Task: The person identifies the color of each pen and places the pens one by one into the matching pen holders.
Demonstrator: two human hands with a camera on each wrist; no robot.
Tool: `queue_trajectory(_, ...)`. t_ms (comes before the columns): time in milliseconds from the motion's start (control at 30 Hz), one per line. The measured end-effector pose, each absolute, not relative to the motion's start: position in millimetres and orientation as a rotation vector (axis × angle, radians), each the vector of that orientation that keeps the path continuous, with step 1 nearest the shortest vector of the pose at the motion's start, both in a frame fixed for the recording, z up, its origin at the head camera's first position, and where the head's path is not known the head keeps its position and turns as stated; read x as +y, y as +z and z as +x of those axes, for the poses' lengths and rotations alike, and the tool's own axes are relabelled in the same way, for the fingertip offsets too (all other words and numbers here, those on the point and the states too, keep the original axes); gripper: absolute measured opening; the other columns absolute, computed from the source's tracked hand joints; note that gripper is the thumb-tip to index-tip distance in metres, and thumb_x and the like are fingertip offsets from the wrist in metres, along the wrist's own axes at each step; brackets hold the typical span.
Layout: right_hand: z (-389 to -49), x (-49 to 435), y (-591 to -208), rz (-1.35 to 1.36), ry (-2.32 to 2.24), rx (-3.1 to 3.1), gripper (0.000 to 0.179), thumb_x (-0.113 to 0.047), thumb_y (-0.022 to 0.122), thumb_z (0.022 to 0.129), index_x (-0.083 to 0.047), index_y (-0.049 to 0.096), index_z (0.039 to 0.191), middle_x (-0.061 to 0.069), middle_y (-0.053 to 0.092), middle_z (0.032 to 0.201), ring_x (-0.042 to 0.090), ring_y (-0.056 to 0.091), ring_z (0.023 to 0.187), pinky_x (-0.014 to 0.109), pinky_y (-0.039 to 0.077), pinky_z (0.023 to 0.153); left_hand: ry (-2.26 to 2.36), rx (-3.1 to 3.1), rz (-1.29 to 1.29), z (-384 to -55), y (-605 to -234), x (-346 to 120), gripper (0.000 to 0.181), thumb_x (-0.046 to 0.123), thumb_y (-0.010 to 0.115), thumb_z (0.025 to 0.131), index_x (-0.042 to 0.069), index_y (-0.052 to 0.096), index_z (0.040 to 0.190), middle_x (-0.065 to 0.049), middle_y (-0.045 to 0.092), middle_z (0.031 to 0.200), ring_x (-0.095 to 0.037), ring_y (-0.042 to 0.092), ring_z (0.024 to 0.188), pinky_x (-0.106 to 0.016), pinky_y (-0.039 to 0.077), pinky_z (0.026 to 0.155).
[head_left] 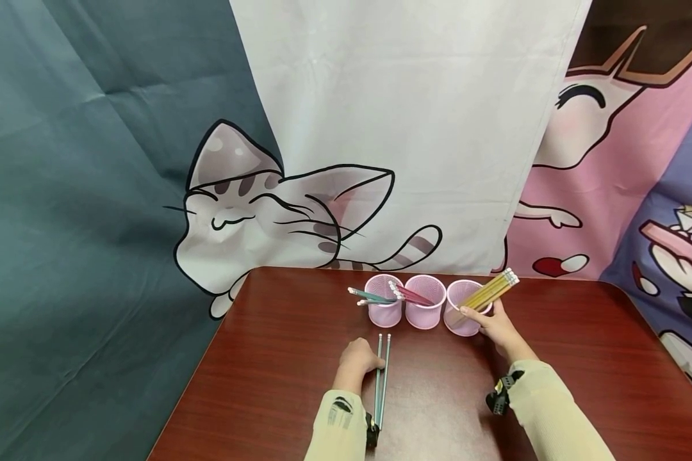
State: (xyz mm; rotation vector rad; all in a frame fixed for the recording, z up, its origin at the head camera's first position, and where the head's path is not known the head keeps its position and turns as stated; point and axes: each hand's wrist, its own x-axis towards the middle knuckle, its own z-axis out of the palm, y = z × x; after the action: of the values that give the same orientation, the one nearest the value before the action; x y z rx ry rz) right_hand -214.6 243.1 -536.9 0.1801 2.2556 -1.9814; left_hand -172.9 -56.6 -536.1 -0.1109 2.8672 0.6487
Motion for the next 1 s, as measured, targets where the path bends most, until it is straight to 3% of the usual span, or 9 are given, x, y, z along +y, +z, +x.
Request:
queue_trajectory(233,-213.7,242.0,-537.1,0.191,-1.979,2.250,0.081,-0.027,0.061,0.089,-0.015,0.002,0.143,0.025,0.021,0.140,0.035,0.032,0.119,0.050,0.032,0.094,0.663,2.856,-0.089,-170.6,-531.3,-60.0,0.035,0.027,0.080,0.062,0.001,0.060,0.075,-0.012,0.060,0.074,-0.023,0.053,0.065,-0.036,0.047,0.063)
queue_trajectory(567,-214.0,242.4,-536.8,0.193,-1.976,2.247,0.080,-0.027,0.061,0.089,-0.014,0.002,0.142,0.025,0.020,0.141,0.035,0.031,0.121,0.052,0.030,0.096,0.779,2.807,-0.015,-171.0,-514.7,-64.5,0.022,0.020,0.072,0.065,0.009,0.060,0.049,0.002,0.052,0.041,-0.010,0.048,0.038,-0.024,0.034,0.040)
queue_trajectory(1000,-214.2,243.2,-537.1,0.192,-1.962,2.260,0.081,-0.028,0.061,0.089,-0.012,0.002,0.142,0.025,0.021,0.140,0.035,0.032,0.120,0.051,0.032,0.095,0.957,2.889,0.012,-177.1,-485.1,-65.5,0.023,0.022,0.072,0.068,0.013,0.055,0.056,0.007,0.049,0.040,-0.010,0.050,0.043,-0.027,0.037,0.047)
